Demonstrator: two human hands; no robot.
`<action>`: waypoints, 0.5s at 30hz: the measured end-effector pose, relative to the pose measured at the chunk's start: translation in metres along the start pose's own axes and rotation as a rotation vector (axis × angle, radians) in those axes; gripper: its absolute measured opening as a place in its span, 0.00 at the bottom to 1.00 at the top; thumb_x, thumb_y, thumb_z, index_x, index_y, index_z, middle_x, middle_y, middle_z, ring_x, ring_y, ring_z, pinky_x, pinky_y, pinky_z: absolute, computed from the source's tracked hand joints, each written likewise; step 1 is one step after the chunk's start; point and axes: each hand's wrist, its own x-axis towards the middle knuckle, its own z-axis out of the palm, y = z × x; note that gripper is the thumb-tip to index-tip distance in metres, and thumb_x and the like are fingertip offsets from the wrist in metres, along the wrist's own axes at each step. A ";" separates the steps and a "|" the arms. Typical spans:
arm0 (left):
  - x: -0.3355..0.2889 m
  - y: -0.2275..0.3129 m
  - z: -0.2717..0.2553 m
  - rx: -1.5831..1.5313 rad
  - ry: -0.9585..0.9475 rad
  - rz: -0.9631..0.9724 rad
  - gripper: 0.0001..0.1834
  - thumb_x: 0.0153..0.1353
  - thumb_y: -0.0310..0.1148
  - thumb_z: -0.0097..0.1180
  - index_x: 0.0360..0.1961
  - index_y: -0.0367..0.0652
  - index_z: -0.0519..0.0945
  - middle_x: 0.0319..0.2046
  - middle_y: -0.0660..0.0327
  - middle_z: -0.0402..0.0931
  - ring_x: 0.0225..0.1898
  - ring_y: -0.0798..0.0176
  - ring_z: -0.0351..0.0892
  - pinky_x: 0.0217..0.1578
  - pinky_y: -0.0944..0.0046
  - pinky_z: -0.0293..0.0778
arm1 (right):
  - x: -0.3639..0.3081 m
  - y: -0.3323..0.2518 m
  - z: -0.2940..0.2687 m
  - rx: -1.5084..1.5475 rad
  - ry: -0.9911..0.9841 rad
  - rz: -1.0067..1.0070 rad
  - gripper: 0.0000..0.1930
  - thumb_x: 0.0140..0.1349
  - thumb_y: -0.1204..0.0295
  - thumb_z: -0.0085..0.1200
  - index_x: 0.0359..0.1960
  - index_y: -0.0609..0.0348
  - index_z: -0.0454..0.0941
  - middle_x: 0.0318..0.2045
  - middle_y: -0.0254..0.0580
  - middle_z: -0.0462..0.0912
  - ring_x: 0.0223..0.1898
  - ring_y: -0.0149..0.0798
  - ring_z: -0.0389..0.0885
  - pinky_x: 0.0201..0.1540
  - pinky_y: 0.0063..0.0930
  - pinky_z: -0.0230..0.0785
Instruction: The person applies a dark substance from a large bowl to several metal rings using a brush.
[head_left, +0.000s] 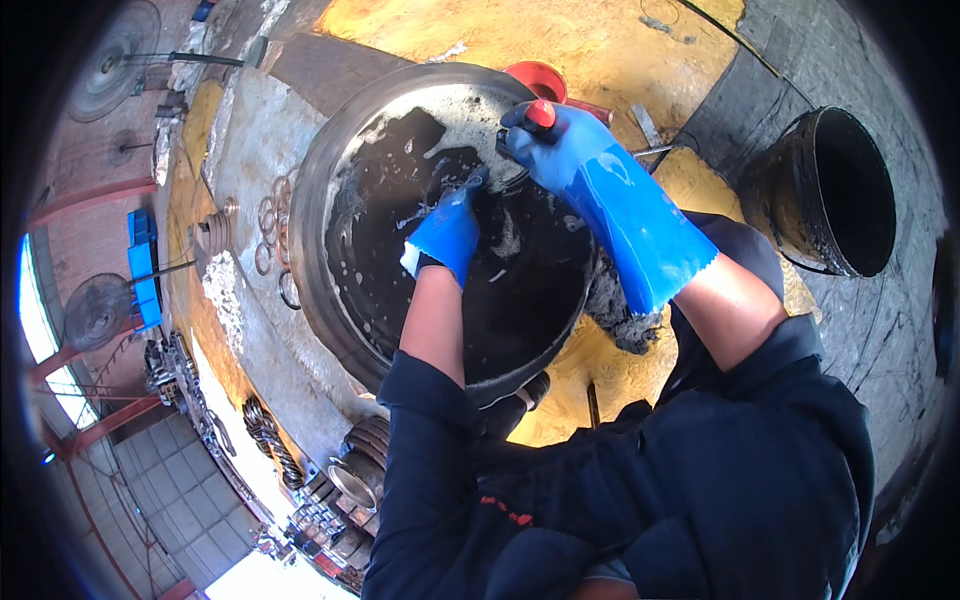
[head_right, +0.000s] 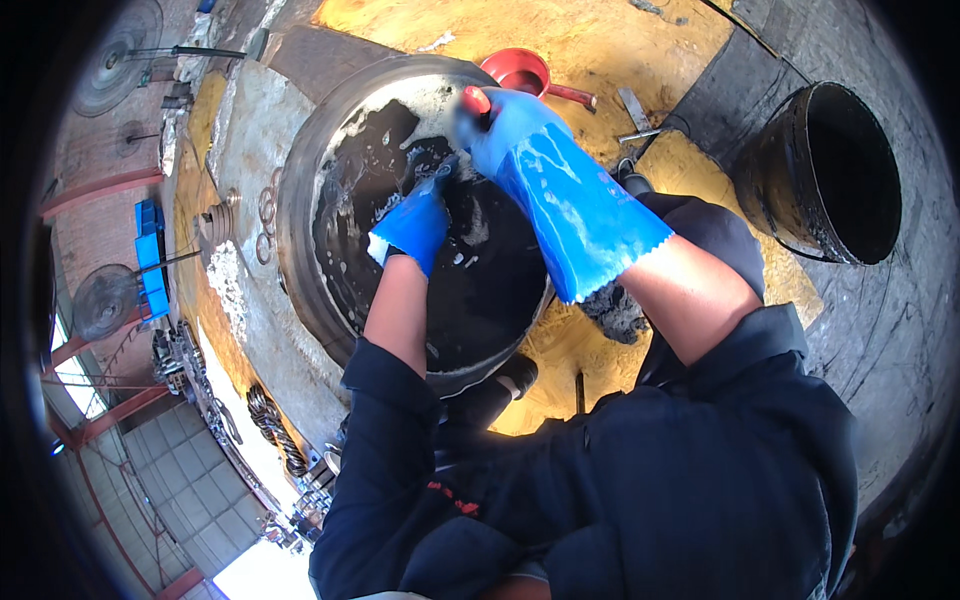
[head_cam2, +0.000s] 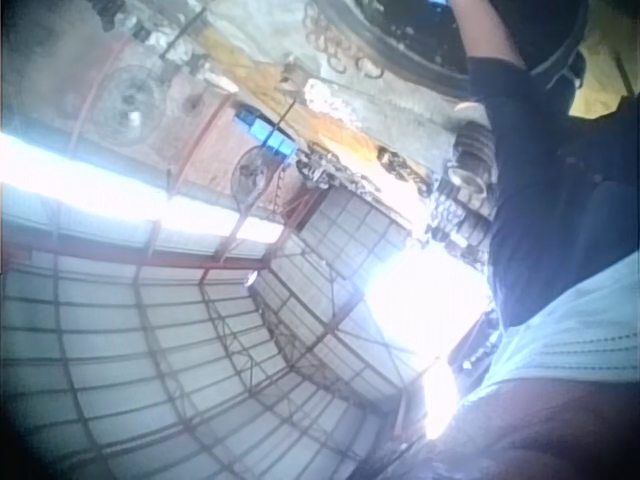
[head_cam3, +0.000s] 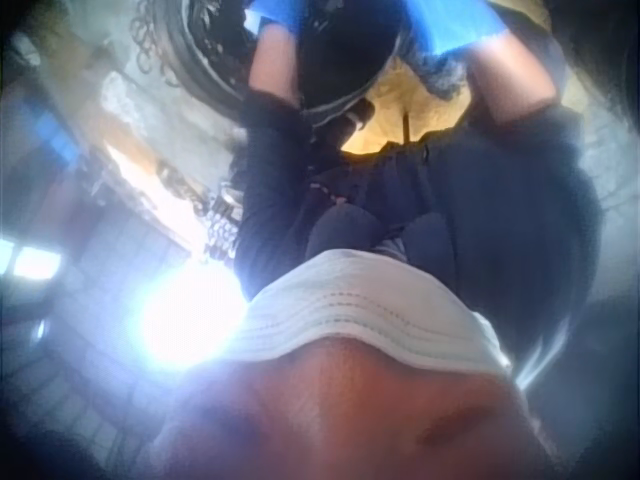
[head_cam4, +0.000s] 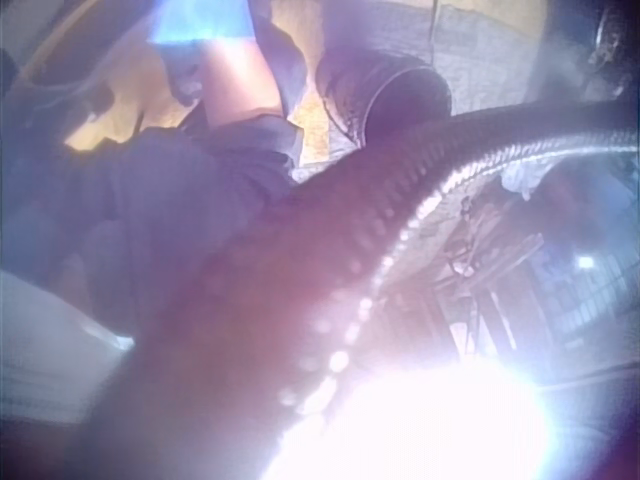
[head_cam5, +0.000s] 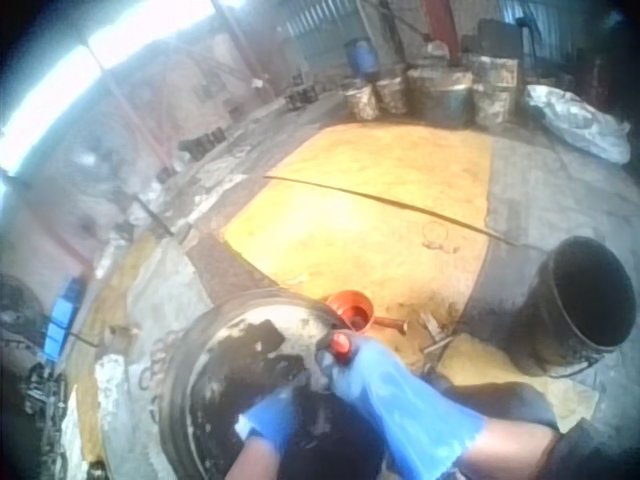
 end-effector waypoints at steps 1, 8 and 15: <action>0.001 0.003 0.000 -0.088 0.004 0.031 0.34 0.59 0.14 0.36 0.63 0.57 0.71 0.60 0.52 0.71 0.59 0.51 0.73 0.59 0.56 0.69 | 0.000 -0.003 -0.003 -0.005 -0.002 0.017 0.11 0.60 0.74 0.54 0.44 0.60 0.81 0.36 0.41 0.86 0.40 0.30 0.82 0.45 0.25 0.75; -0.025 -0.032 0.023 -0.004 0.155 0.236 0.28 0.60 0.21 0.43 0.63 0.43 0.70 0.54 0.44 0.75 0.60 0.47 0.72 0.61 0.58 0.66 | 0.002 -0.003 0.001 -0.108 -0.062 0.036 0.12 0.60 0.68 0.55 0.43 0.57 0.82 0.35 0.46 0.86 0.37 0.35 0.84 0.45 0.29 0.75; -0.092 -0.032 0.020 -1.252 -0.053 -0.377 0.26 0.65 0.41 0.55 0.59 0.34 0.73 0.53 0.56 0.78 0.53 0.62 0.76 0.56 0.64 0.67 | -0.003 0.014 0.014 -0.280 -0.102 0.037 0.11 0.60 0.66 0.56 0.42 0.54 0.82 0.34 0.50 0.85 0.37 0.42 0.85 0.44 0.32 0.74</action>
